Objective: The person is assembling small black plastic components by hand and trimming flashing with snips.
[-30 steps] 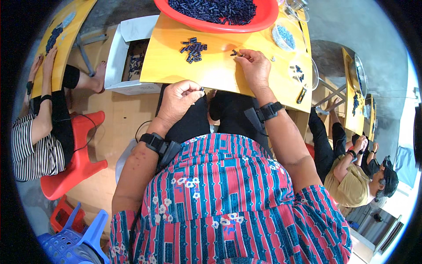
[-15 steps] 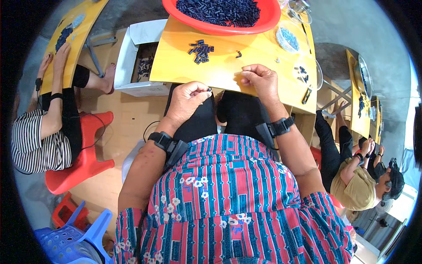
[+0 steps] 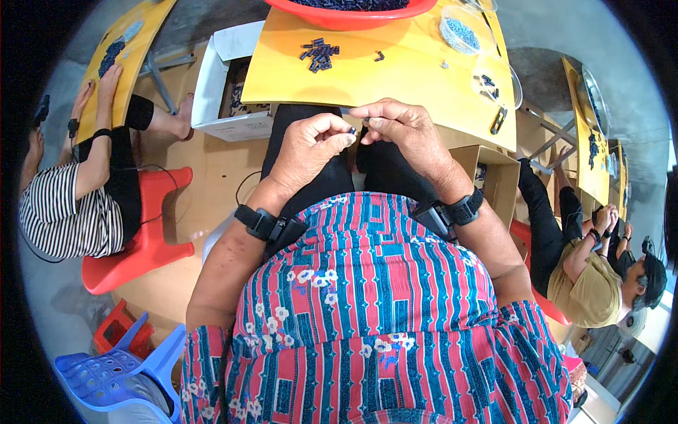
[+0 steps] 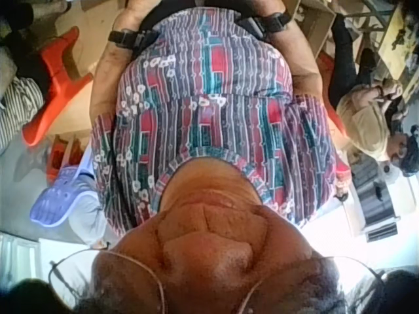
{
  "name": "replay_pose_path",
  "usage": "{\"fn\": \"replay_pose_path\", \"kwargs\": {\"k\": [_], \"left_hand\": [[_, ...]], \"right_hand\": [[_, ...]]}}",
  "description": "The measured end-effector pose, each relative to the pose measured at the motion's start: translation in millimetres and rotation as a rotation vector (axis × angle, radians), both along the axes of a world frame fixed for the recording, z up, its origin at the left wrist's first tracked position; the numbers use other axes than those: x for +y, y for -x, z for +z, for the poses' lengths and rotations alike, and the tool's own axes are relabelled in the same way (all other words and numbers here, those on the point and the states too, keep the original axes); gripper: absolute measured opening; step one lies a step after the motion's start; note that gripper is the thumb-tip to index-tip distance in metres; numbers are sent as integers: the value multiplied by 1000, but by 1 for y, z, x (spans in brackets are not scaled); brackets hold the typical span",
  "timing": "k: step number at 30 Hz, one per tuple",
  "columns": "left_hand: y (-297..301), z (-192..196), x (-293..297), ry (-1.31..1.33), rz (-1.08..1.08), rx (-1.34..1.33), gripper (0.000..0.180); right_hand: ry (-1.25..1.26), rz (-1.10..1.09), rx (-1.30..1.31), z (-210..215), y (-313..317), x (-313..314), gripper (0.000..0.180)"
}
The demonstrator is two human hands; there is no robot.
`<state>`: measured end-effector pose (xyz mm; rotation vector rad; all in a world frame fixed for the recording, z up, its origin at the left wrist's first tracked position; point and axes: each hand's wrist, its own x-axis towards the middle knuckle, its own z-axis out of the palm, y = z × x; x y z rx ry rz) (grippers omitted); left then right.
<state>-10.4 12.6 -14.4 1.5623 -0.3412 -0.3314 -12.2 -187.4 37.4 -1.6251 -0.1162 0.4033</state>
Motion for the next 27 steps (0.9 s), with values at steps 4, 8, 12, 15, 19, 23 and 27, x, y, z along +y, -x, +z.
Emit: {"fn": "replay_pose_path", "kwargs": {"k": [4, 8, 12, 15, 19, 23, 27], "left_hand": [[0, 4, -2, 27, -13, -5, 10], [-1, 5, -3, -12, -11, -61, 9], [-1, 8, -3, -33, -15, -76, 8], [-1, 12, -5, -103, -35, -128, 8], [2, 14, -7, -108, -14, -155, 7], [5, 19, -8, -119, -11, -138, 8], [5, 19, -10, -80, 47, -209, 10]], "right_hand": [[-77, 31, 13, -9, -3, -5, 18], [-132, 8, 55, -12, -2, -7, 14], [-154, -34, 66, -9, 0, -4, 12], [-131, -18, -3, -7, 1, -6, 11], [-94, 6, -14, -6, 2, -10, 12], [-72, 9, -56, -6, 4, -11, 11], [-92, 19, -75, -5, 3, -11, 12]]}}
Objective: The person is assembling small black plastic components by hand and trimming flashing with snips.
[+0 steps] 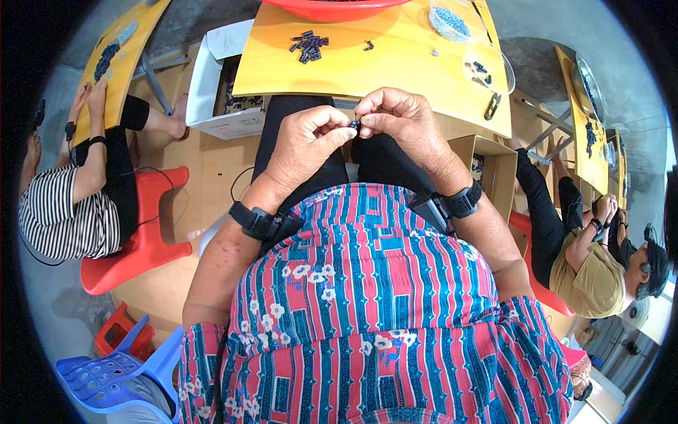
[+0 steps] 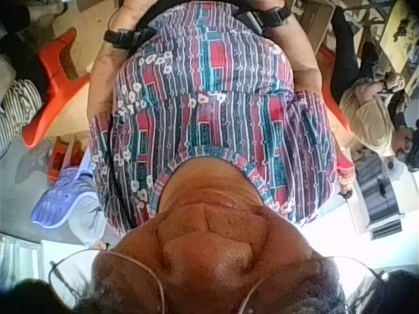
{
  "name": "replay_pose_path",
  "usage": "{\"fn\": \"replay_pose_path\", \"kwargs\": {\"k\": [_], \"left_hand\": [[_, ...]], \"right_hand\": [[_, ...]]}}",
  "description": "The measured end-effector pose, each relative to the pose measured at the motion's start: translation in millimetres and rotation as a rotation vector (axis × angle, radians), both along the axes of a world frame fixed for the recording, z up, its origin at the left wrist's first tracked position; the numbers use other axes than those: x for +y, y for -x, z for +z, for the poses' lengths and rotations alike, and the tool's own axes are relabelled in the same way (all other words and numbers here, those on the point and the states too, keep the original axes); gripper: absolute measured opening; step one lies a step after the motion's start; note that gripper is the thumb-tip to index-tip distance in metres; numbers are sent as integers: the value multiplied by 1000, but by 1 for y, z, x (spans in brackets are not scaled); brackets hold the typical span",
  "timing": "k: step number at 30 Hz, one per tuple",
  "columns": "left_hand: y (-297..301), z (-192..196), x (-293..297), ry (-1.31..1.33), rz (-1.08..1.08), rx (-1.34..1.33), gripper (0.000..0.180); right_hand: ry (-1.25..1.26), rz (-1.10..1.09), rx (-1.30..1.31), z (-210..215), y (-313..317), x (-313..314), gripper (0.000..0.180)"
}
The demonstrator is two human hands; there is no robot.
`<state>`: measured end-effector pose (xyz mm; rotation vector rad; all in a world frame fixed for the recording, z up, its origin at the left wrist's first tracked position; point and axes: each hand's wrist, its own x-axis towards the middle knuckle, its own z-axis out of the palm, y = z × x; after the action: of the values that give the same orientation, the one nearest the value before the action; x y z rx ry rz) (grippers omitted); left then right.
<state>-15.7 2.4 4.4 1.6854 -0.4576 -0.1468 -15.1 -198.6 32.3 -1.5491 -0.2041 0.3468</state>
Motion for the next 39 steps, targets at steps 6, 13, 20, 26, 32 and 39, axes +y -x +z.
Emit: {"fn": "replay_pose_path", "kwargs": {"k": [6, 13, 20, 26, 32, 39], "left_hand": [[-4, -4, 1, 19, -6, 33, 10], [-10, -8, 2, -52, -30, 25, 9], [-10, -7, 0, 12, 2, 26, 11], [-8, -1, 1, -87, -41, 47, 7], [-5, 3, 0, -103, -36, 15, 8], [0, 3, -2, -61, -46, 99, 7]], "right_hand": [[-62, 7, -3, -3, -5, 3, 13], [-76, -24, -35, -8, -9, 6, 10], [-26, -51, -108, -7, -8, 8, 14], [54, -53, -177, -3, -6, 7, 15], [155, -78, -280, 3, -2, 6, 14], [361, -103, -423, 14, 4, 6, 16]]}}
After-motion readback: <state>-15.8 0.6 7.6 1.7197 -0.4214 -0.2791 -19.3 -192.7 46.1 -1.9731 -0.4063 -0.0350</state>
